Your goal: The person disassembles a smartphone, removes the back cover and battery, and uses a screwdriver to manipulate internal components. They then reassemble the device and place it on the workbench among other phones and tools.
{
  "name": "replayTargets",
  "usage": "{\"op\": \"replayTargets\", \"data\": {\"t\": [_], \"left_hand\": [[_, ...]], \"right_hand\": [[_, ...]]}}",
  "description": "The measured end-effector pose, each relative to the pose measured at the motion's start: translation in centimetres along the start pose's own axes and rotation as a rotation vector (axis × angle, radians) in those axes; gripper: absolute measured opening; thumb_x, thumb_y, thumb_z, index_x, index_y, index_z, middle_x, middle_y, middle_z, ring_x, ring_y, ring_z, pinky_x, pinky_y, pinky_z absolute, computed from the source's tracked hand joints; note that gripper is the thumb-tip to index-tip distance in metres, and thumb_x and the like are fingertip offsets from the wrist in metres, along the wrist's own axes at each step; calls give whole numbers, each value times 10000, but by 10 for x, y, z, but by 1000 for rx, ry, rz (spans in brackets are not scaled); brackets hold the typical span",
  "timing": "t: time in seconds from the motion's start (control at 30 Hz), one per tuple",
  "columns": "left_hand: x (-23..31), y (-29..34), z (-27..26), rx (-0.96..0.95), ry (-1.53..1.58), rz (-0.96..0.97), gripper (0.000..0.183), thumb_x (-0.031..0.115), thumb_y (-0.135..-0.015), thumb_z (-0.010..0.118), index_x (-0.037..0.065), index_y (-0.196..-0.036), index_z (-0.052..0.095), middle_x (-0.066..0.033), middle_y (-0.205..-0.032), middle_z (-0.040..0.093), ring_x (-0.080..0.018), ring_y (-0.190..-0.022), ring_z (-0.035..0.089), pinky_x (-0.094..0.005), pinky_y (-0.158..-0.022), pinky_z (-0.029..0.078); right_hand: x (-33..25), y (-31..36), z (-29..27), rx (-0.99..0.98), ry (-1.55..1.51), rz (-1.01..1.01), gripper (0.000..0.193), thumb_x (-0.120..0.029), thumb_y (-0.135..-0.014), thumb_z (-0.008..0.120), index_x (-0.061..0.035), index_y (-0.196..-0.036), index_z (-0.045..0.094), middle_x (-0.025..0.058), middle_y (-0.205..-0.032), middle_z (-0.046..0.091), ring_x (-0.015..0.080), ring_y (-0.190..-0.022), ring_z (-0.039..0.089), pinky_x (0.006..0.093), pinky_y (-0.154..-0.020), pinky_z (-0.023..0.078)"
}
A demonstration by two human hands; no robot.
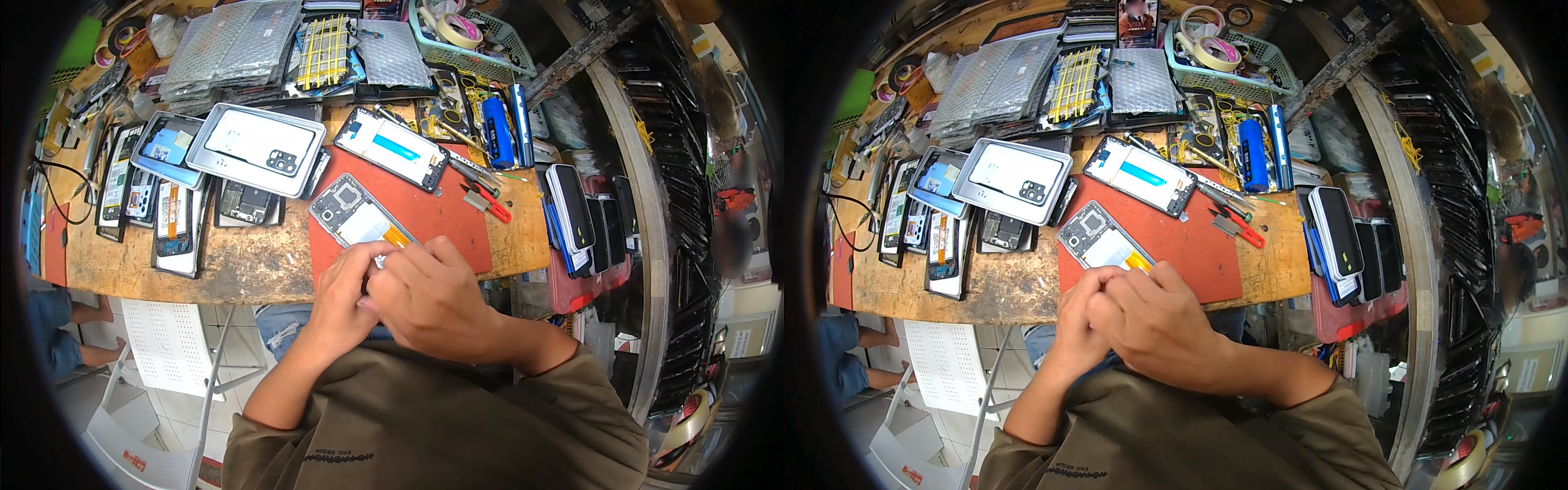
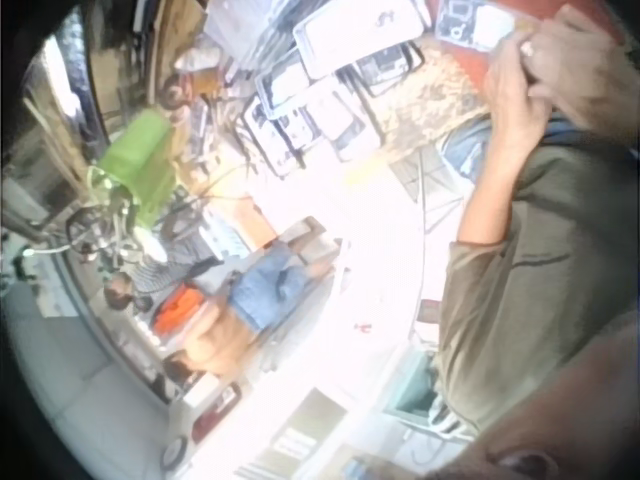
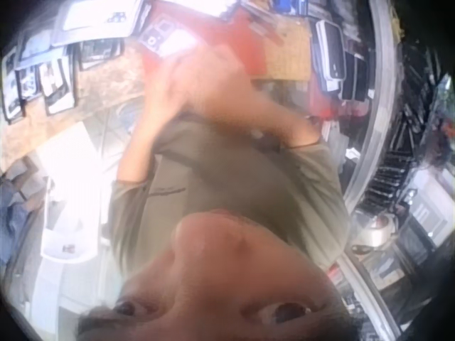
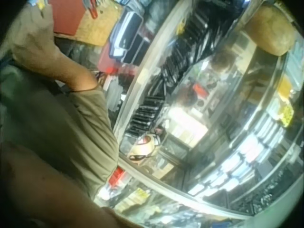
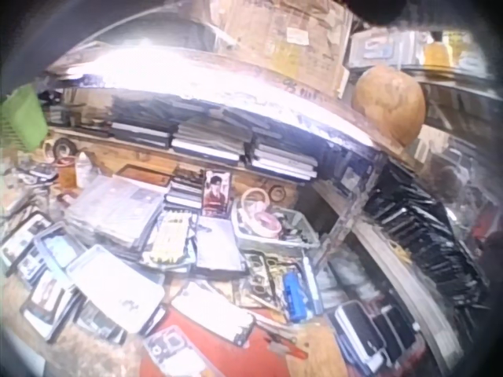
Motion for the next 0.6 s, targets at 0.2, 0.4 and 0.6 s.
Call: {"op": "replayTargets", "data": {"t": [0.2,0.4,0.6], "left_hand": [[5,3,-5,-30,37,-25,555,-121,-827,746,41,-1350,652,-159,-1133,714,-322,-981,696,-410,-813,580],[4,-3,10,51,-54,12,598,-119,-832,733,49,-1400,651,-149,-1085,706,-355,-1022,681,-436,-859,568],[6,-2,-7,-155,50,-46,554,-100,-817,721,52,-1347,667,-143,-990,656,-363,-957,652,-445,-869,543]], "right_hand": [[9,5,-5,13,-181,-29,170,-90,-893,662,-72,-1040,578,92,-943,570,274,-893,596,427,-778,434],[3,6,0,26,-59,35,164,-86,-911,637,-62,-1060,572,105,-983,567,291,-944,587,419,-823,450],[4,10,-2,19,-173,-25,154,-92,-902,647,-63,-1034,575,88,-941,567,271,-904,586,413,-828,472]]}}
Point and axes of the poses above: each hand's wrist, its own y-axis away from the middle knuckle, its own z-axis out of the palm, x = y × z, the point moved 2 cm from there along -y, towards the middle knuckle
